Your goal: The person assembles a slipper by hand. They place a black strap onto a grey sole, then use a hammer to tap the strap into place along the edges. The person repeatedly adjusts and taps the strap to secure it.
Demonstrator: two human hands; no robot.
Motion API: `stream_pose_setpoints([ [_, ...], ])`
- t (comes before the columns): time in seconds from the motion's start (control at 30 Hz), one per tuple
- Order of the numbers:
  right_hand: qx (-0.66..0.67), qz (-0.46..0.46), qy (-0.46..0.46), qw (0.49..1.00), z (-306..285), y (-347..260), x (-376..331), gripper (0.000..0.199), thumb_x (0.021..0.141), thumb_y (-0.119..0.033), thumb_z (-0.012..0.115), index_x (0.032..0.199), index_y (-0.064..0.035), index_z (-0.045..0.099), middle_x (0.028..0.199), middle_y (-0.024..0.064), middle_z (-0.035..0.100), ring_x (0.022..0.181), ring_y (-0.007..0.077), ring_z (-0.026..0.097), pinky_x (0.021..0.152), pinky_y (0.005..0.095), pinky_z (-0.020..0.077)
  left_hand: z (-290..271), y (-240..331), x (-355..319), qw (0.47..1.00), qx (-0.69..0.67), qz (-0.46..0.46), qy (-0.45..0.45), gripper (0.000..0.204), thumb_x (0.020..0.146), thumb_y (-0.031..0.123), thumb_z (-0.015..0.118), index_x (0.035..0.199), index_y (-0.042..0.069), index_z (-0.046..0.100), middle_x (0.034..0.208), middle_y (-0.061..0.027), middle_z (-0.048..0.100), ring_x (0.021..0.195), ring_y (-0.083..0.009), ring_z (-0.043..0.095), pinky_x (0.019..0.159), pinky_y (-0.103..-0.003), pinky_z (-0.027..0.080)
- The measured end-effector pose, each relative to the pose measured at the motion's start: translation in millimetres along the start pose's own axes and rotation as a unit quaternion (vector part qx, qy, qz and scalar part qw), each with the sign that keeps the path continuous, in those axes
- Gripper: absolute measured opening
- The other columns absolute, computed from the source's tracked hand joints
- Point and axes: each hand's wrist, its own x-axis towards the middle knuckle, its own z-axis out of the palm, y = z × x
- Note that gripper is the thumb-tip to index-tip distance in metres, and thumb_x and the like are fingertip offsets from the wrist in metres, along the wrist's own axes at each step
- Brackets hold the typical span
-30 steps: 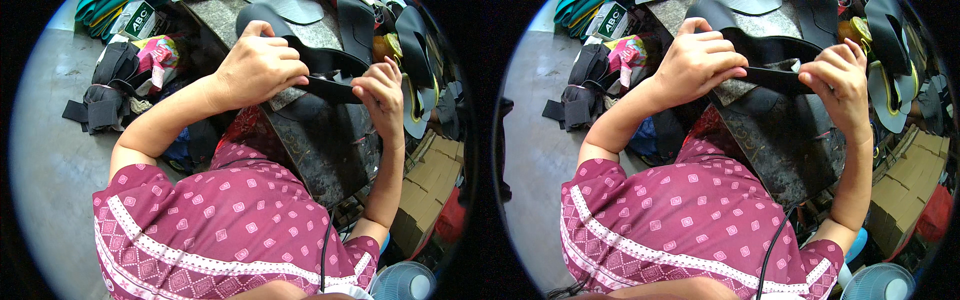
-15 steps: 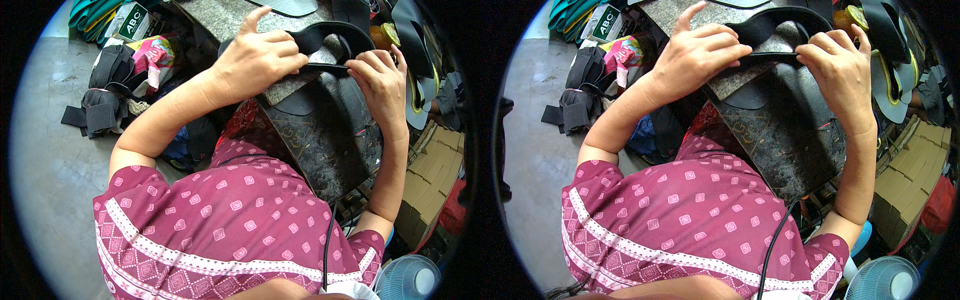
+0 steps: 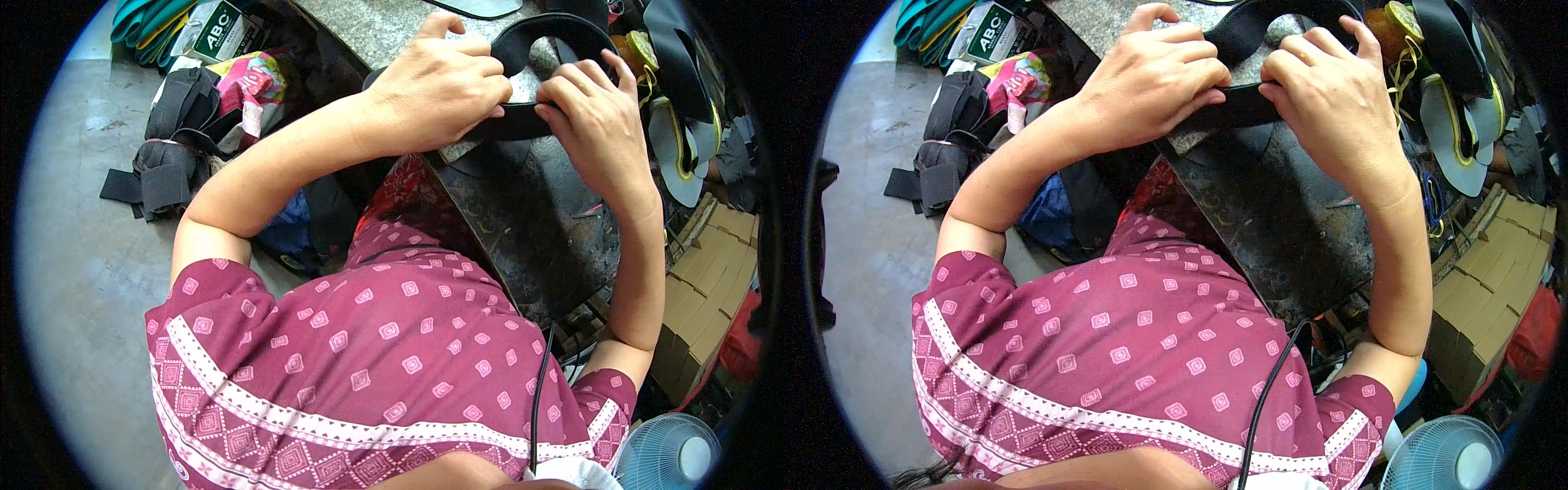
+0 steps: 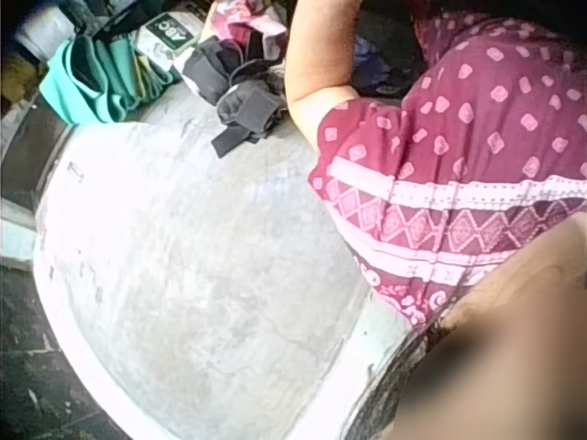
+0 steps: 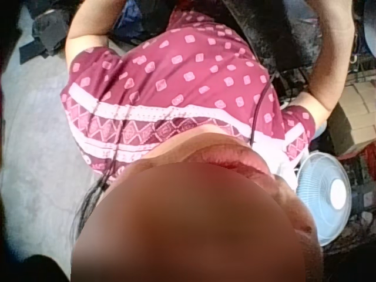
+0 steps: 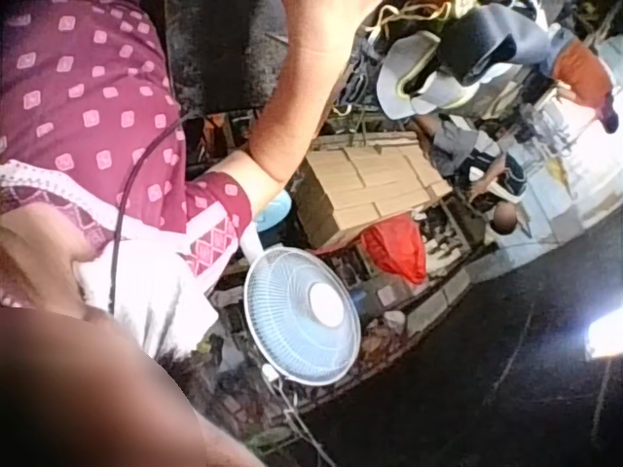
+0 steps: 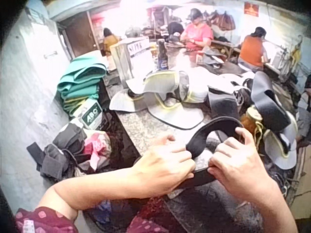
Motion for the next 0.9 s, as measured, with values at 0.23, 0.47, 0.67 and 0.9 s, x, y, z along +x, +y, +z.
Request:
stream_pose_setpoints([
  [0.23,0.103,-0.013,-0.004,0.995,11.1,-11.1,-4.4,0.012,0.089,-0.024,0.072,0.094,-0.0135,0.068,0.089,0.0011,0.064,0.099,0.0214,0.063,0.11,0.0477,0.036,0.9,1.4,2.8,0.997,-0.073,-0.01,0.005,0.02,0.09,0.034,0.069,0.091,0.015,0.07,0.082,-0.001,0.067,0.095,-0.0209,0.066,0.111,-0.055,0.032],
  [0.47,-0.006,-0.06,0.013,0.998,-7.8,4.1,-1.3,0.014,0.082,-0.021,0.073,0.094,-0.0139,0.073,0.106,-0.0015,0.065,0.12,0.0216,0.055,0.116,0.0462,0.0311,-5.9,-6.0,2.8,0.992,-0.088,0.006,-0.092,0.016,0.086,0.026,0.071,0.088,0.012,0.064,0.088,-0.003,0.067,0.089,-0.0212,0.065,0.109,-0.061,0.036],
  [0.67,0.043,-0.024,0.005,0.999,8.5,-14.8,-5.7,0.013,0.082,-0.027,0.075,0.093,-0.0185,0.072,0.092,-0.0051,0.063,0.1,0.0167,0.057,0.094,0.0374,0.0404,1.6,3.5,7.8,0.992,-0.126,-0.004,0.002,0.018,0.086,0.028,0.073,0.087,0.011,0.066,0.089,-0.0044,0.067,0.093,-0.0227,0.065,0.112,-0.059,0.035],
  [0.9,0.014,-0.082,-0.001,0.997,-8.9,12.5,-8.2,0.012,0.081,-0.022,0.074,0.091,-0.0163,0.072,0.093,-0.003,0.064,0.099,0.0178,0.058,0.092,0.0366,0.0415,-0.9,-17.2,6.3,0.984,-0.124,0.054,-0.115,0.018,0.094,0.031,0.066,0.094,0.013,0.068,0.097,-0.0079,0.069,0.116,-0.0264,0.062,0.11,-0.06,0.037],
])
